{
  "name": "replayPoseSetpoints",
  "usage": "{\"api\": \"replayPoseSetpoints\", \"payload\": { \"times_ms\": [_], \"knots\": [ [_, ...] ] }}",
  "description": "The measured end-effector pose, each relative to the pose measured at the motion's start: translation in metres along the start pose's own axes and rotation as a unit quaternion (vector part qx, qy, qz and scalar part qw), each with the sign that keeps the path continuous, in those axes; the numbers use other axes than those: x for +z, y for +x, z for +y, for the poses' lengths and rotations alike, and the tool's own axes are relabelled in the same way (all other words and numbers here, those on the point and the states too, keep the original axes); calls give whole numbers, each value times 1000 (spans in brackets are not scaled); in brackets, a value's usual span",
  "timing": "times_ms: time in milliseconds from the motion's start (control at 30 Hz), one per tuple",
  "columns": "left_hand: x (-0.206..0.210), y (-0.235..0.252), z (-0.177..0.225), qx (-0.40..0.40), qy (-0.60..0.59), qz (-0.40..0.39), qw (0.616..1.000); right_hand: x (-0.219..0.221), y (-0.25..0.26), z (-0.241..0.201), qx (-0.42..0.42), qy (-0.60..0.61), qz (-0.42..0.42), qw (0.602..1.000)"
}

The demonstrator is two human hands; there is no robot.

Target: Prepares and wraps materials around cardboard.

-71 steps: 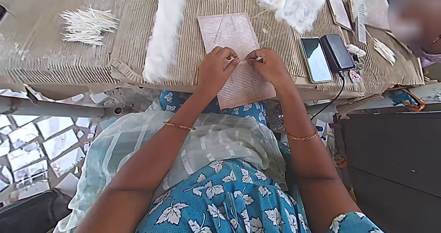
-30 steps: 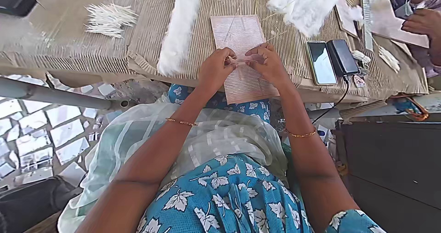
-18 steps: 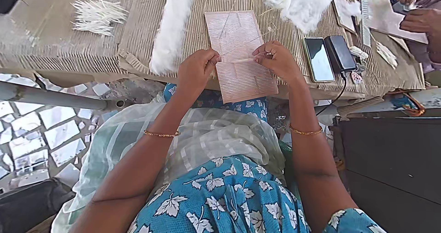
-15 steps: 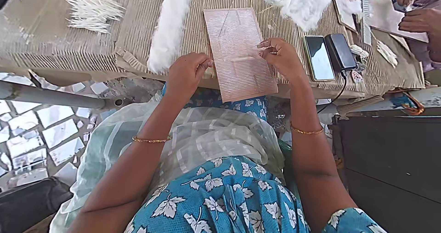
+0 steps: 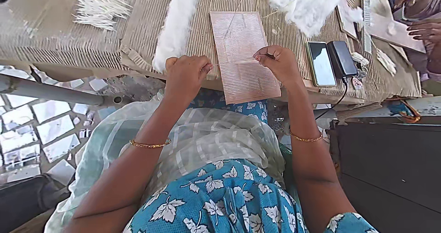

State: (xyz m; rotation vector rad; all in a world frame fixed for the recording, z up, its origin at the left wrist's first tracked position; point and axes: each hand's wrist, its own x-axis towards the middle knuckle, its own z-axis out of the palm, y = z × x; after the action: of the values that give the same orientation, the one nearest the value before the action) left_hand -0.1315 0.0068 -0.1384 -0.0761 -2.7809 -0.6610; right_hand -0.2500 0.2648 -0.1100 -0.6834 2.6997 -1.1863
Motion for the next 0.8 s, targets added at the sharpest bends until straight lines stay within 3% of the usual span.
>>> {"api": "replayPoseSetpoints", "payload": {
  "times_ms": [200, 500, 800],
  "knots": [
    [14, 16, 23, 33, 10, 12, 999, 9, 0, -4, -32, -53, 11, 998],
    [26, 20, 19, -12, -40, 8, 999, -7, 1, 3, -4, -75, 69, 995],
    [28, 19, 19, -6, -27, 15, 999, -1, 0, 1, -3, -83, 48, 995]
  ]
}}
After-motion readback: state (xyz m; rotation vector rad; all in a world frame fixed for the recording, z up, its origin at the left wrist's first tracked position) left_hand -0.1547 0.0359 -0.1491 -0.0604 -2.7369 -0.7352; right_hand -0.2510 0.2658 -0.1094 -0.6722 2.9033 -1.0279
